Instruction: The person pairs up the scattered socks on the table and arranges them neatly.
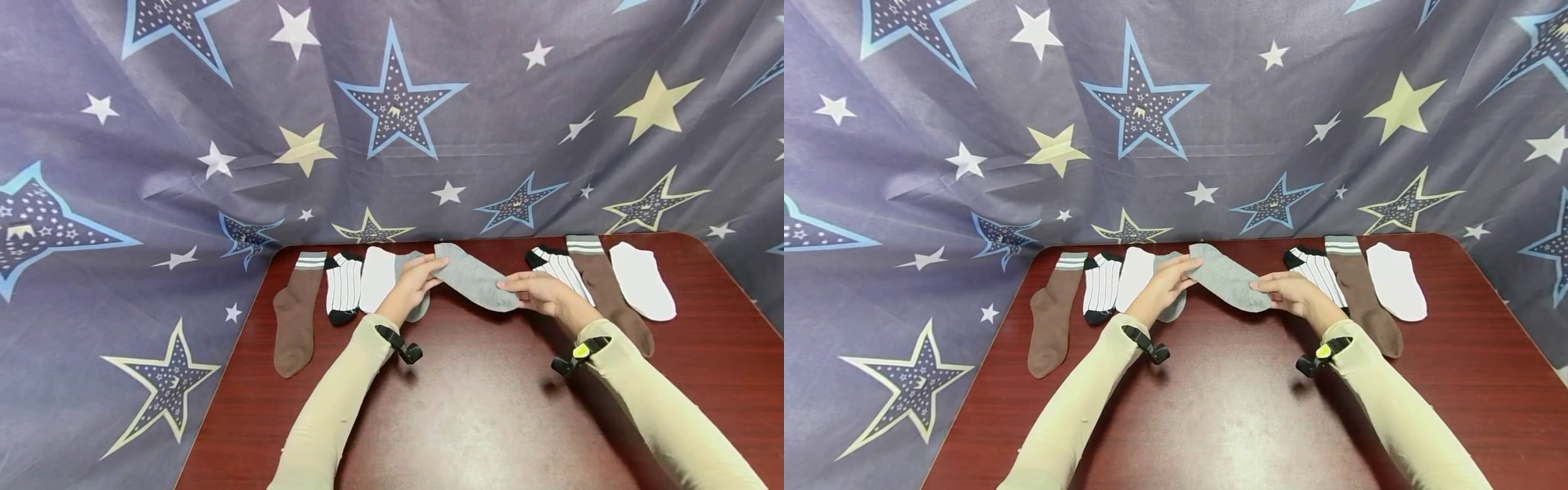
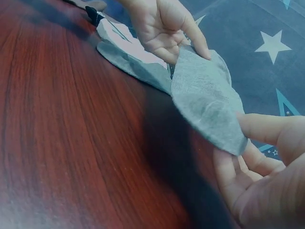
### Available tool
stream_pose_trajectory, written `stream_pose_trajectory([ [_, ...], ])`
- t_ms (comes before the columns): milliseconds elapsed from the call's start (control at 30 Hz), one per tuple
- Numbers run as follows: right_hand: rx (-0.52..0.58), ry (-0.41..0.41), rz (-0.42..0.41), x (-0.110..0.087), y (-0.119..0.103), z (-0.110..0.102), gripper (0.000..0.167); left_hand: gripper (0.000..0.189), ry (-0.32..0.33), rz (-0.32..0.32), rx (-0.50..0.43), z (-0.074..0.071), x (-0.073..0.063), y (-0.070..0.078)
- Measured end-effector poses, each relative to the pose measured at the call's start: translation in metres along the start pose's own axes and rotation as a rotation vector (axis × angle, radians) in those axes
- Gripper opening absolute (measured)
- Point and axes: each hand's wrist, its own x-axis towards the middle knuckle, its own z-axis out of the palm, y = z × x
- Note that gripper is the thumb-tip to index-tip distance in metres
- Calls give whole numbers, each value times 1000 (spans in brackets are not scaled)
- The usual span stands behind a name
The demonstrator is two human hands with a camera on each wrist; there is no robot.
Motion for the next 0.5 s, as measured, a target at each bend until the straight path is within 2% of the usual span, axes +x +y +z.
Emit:
stream_pose_trajectory([
  [167, -7, -6, -22, 3, -1, -7, 18, 32, 6, 14, 66, -5, -1, 1],
  [333, 22, -21, -51, 0, -4, -11, 19, 37, 25, 31, 119, -8, -2, 2],
  [500, 9, -8, -45, -3, -7, -14, 16, 38, 28, 42, 186, -8, -4, 2],
])
